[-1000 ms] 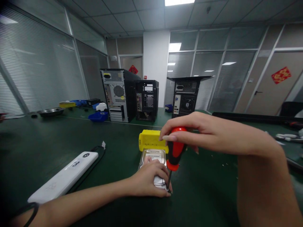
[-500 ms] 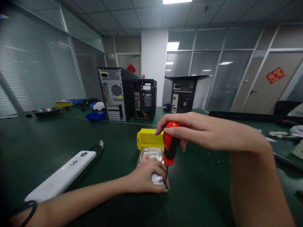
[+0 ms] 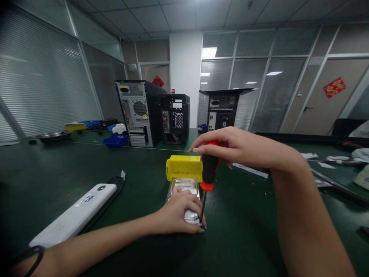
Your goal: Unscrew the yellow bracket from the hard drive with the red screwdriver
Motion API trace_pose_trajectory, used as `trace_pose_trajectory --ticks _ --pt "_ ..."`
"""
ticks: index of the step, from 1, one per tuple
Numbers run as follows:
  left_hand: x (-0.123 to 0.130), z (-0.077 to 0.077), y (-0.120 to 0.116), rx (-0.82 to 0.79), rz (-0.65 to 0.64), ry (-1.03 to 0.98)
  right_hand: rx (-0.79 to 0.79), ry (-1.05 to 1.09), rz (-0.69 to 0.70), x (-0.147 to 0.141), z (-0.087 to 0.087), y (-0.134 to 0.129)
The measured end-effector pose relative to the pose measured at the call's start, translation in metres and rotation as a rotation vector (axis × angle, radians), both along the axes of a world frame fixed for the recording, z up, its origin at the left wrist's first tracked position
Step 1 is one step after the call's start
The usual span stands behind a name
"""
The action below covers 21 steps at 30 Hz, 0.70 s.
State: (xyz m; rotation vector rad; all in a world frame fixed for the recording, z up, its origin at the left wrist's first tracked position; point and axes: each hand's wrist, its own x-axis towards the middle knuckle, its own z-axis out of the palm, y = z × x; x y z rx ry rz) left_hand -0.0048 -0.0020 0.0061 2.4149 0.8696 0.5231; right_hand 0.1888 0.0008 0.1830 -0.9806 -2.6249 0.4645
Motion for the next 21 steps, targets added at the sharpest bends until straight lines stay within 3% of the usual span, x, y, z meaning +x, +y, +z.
trace_pose_trajectory --ticks 4,15,21 --pt "0.000 0.000 -0.001 0.015 0.000 0.012 0.033 -0.037 0.089 0.001 0.004 -0.006" --pt "0.000 -0.001 -0.002 0.054 0.003 -0.008 -0.241 -0.023 0.130 0.018 0.004 -0.005" --pt "0.001 0.000 -0.003 0.056 0.020 0.003 -0.221 -0.011 0.132 0.009 0.007 -0.010"
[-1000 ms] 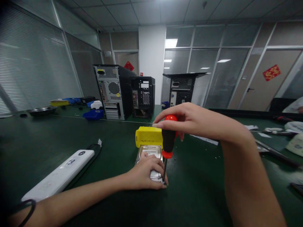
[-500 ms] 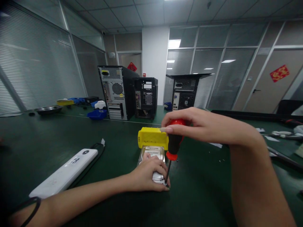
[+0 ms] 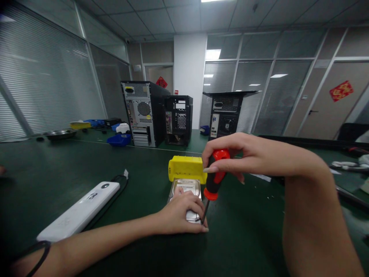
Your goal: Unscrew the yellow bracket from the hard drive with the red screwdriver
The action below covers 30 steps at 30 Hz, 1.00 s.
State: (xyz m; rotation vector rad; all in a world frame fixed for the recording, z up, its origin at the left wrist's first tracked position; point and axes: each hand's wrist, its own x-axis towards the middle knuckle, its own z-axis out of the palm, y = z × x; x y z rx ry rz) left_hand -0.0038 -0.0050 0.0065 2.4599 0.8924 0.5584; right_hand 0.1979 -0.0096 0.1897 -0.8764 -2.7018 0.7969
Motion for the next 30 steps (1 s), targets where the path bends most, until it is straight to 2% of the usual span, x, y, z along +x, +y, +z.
trace_pose_trajectory --ticks 5,12,19,24,30 --pt "0.000 -0.002 0.001 0.016 -0.005 -0.054 -0.036 -0.019 -0.002 0.001 0.000 -0.009" --pt "-0.001 -0.003 0.004 0.008 -0.035 -0.024 -0.088 0.017 0.029 0.002 0.001 -0.011" --pt "-0.001 -0.004 0.004 0.010 -0.038 -0.036 -0.013 -0.027 0.012 -0.008 -0.001 -0.006" --pt "-0.001 -0.005 0.004 0.027 -0.040 -0.048 0.119 -0.038 -0.037 -0.004 -0.002 -0.015" --pt "-0.002 -0.004 0.003 0.018 -0.035 -0.053 0.098 -0.086 -0.044 0.002 -0.002 -0.022"
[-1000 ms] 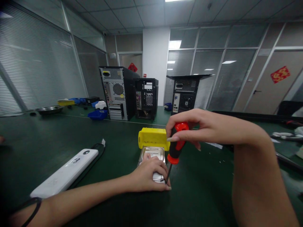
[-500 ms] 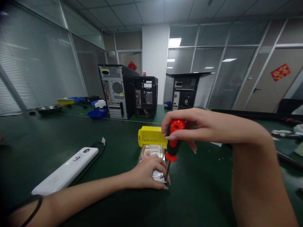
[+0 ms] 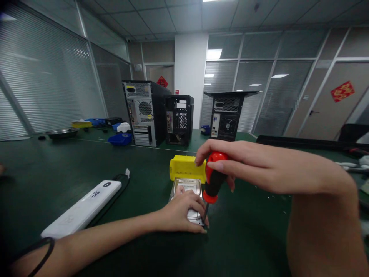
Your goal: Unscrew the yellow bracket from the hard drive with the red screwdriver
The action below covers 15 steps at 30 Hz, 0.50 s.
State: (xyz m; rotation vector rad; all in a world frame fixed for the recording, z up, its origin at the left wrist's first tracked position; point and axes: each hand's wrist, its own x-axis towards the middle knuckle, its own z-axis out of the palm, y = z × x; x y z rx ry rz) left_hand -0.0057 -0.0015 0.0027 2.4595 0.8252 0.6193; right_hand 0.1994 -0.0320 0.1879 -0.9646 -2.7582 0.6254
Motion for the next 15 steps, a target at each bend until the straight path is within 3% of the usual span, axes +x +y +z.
trace_pose_trajectory --ticks 9,15 --pt "0.000 -0.001 0.001 -0.006 -0.003 0.026 0.058 0.021 -0.063 -0.003 -0.002 0.012" --pt "0.000 0.000 0.000 -0.002 -0.007 0.029 -0.020 0.065 0.023 -0.002 0.002 0.002"
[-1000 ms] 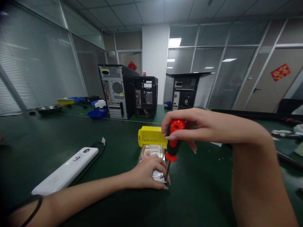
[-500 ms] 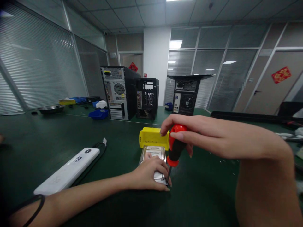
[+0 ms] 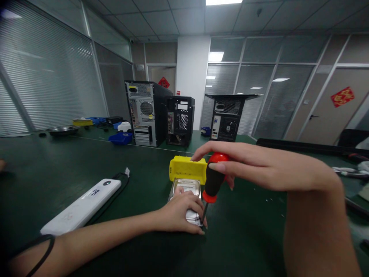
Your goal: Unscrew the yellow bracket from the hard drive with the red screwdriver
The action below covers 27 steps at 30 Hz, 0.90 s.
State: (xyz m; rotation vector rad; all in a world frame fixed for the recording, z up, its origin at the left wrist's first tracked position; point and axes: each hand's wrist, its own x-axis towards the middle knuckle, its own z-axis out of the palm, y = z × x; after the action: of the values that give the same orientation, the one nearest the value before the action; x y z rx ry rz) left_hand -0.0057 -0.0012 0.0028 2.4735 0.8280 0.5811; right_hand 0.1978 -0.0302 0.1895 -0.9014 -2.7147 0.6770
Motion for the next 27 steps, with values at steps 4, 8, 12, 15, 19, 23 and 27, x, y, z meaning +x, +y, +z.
trace_pose_trajectory --ticks 4,8,12,15,19,23,27 --pt "0.000 0.000 0.000 0.002 0.002 0.009 0.027 0.011 0.016 -0.006 -0.002 0.005" --pt "0.000 -0.001 -0.001 -0.002 0.006 0.012 0.073 -0.020 -0.058 -0.008 -0.004 0.015" --pt "-0.001 -0.002 0.000 0.011 0.011 -0.018 0.104 -0.022 -0.135 -0.003 -0.007 0.019" --pt "-0.001 -0.001 -0.001 0.003 0.008 -0.003 0.040 -0.011 -0.124 -0.002 -0.007 0.017" --pt "-0.002 0.001 -0.001 -0.004 0.005 0.020 -0.006 0.004 -0.097 -0.006 -0.004 0.014" --pt "-0.002 0.000 -0.001 -0.002 -0.001 0.014 0.047 -0.030 -0.129 -0.010 -0.004 0.017" --pt "-0.001 -0.001 0.000 0.000 0.004 0.017 0.180 -0.040 -0.216 -0.007 -0.009 0.027"
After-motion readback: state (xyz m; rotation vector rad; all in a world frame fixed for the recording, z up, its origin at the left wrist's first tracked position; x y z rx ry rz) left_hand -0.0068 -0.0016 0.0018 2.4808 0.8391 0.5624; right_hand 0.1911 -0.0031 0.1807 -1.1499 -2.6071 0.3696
